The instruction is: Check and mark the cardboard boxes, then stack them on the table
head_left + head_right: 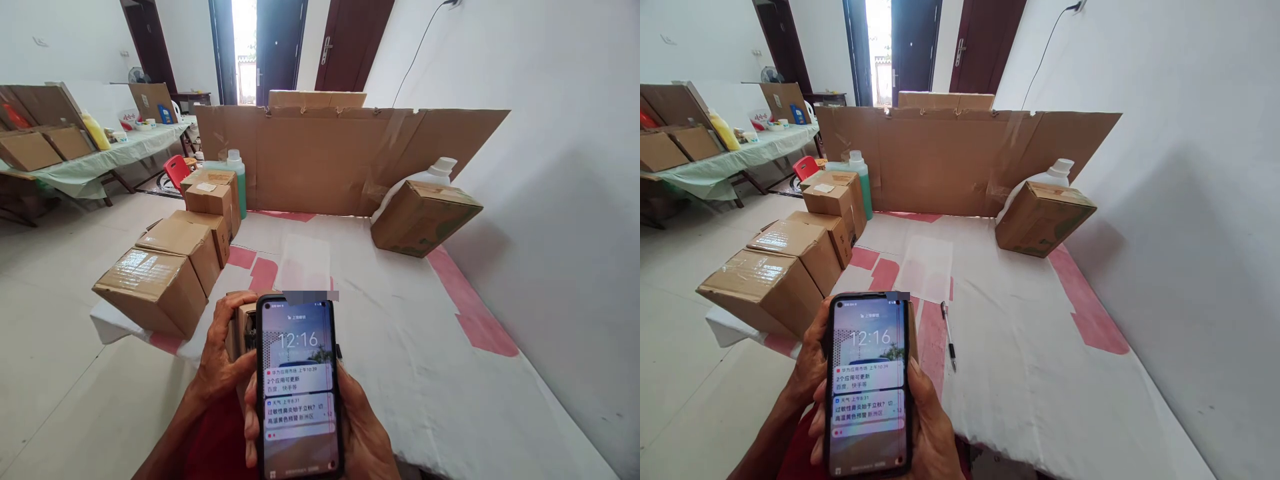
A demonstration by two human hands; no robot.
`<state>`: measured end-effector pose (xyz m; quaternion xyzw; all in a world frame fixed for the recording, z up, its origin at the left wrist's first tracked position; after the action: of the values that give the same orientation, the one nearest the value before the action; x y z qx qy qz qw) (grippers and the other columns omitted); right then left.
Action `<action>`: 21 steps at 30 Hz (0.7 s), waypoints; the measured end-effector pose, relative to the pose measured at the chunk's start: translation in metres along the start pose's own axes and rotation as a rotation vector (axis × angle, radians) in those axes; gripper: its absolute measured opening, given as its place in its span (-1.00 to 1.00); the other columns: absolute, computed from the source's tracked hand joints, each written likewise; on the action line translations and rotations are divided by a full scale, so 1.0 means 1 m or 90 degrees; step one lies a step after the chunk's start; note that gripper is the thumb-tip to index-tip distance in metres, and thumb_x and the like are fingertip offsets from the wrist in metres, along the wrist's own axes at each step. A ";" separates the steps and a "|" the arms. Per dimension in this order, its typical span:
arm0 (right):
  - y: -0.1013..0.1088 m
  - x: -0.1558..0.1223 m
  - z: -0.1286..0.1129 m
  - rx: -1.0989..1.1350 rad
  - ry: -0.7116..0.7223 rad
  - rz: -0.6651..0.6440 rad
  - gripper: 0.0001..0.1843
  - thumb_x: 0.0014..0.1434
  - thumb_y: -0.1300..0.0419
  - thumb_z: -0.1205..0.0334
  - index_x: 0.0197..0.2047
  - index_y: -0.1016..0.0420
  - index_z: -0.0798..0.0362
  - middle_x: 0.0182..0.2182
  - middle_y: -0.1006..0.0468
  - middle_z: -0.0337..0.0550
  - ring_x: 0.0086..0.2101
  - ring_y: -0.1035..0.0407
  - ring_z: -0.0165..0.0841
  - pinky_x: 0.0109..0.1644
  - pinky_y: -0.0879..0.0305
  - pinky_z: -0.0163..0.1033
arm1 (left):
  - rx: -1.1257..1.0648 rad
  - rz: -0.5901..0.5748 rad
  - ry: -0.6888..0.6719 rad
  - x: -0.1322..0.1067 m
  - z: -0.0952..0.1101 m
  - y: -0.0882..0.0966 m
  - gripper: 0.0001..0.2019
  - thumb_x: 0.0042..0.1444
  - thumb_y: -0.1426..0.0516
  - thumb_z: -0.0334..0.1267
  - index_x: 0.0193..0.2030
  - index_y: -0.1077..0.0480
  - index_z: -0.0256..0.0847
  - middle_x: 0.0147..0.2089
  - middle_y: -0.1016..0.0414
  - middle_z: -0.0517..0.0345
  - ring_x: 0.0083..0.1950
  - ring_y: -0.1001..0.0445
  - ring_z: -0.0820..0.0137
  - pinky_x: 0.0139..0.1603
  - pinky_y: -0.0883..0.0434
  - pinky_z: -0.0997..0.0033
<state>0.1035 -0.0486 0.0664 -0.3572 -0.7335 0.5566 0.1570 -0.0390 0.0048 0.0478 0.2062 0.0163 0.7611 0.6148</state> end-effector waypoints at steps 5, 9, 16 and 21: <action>0.005 -0.004 -0.014 -0.028 0.050 0.024 -0.30 0.27 -0.16 -0.36 0.07 -0.65 0.11 -0.06 -0.70 0.13 -0.19 -0.62 -0.05 0.00 -0.52 0.12 | -0.037 -0.055 -0.034 0.001 0.000 -0.001 -0.34 0.11 -0.27 0.19 0.27 -0.33 -0.06 0.24 -0.42 -0.03 0.25 -0.41 0.00 0.19 -0.39 0.10; 0.033 -0.016 -0.051 -0.128 0.156 0.137 -0.24 0.27 -0.12 -0.42 0.05 -0.67 0.12 -0.06 -0.71 0.16 -0.16 -0.64 -0.04 0.02 -0.53 0.12 | -0.064 -0.060 -0.018 0.003 -0.004 0.003 -0.35 0.17 -0.24 0.17 0.31 -0.30 -0.10 0.25 -0.40 -0.06 0.22 -0.43 0.04 0.17 -0.38 0.16; 0.170 -0.059 -0.129 -0.364 0.353 0.578 -0.22 0.10 -0.26 -0.44 -0.03 -0.65 0.15 -0.20 -0.75 0.10 -0.23 -0.65 -0.03 -0.03 -0.55 0.08 | -0.059 -0.022 0.018 0.015 -0.016 0.015 -0.41 0.22 -0.17 0.20 0.26 -0.31 -0.11 0.15 -0.52 0.00 0.11 -0.50 0.10 0.06 -0.41 0.24; 0.259 -0.112 -0.155 -0.700 0.332 0.852 -0.29 0.18 -0.07 -0.42 -0.17 -0.66 0.07 -0.39 -0.70 0.12 -0.22 -0.63 0.09 -0.16 -0.53 0.12 | -0.041 -0.012 0.035 0.033 -0.024 0.015 -0.42 0.25 -0.12 0.25 0.19 -0.37 -0.14 0.06 -0.55 0.03 0.06 -0.51 0.14 0.03 -0.39 0.27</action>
<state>0.3689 0.0150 -0.1037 -0.8487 -0.4757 0.0041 -0.2311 -0.0660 0.0375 0.0400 0.1652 0.0102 0.7609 0.6274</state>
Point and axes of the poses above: each hand's wrist, its own x-axis towards the middle knuckle, its own y-axis out of the back of the hand, z = x × y, the point moved 7 cm from there along x, towards the middle knuckle
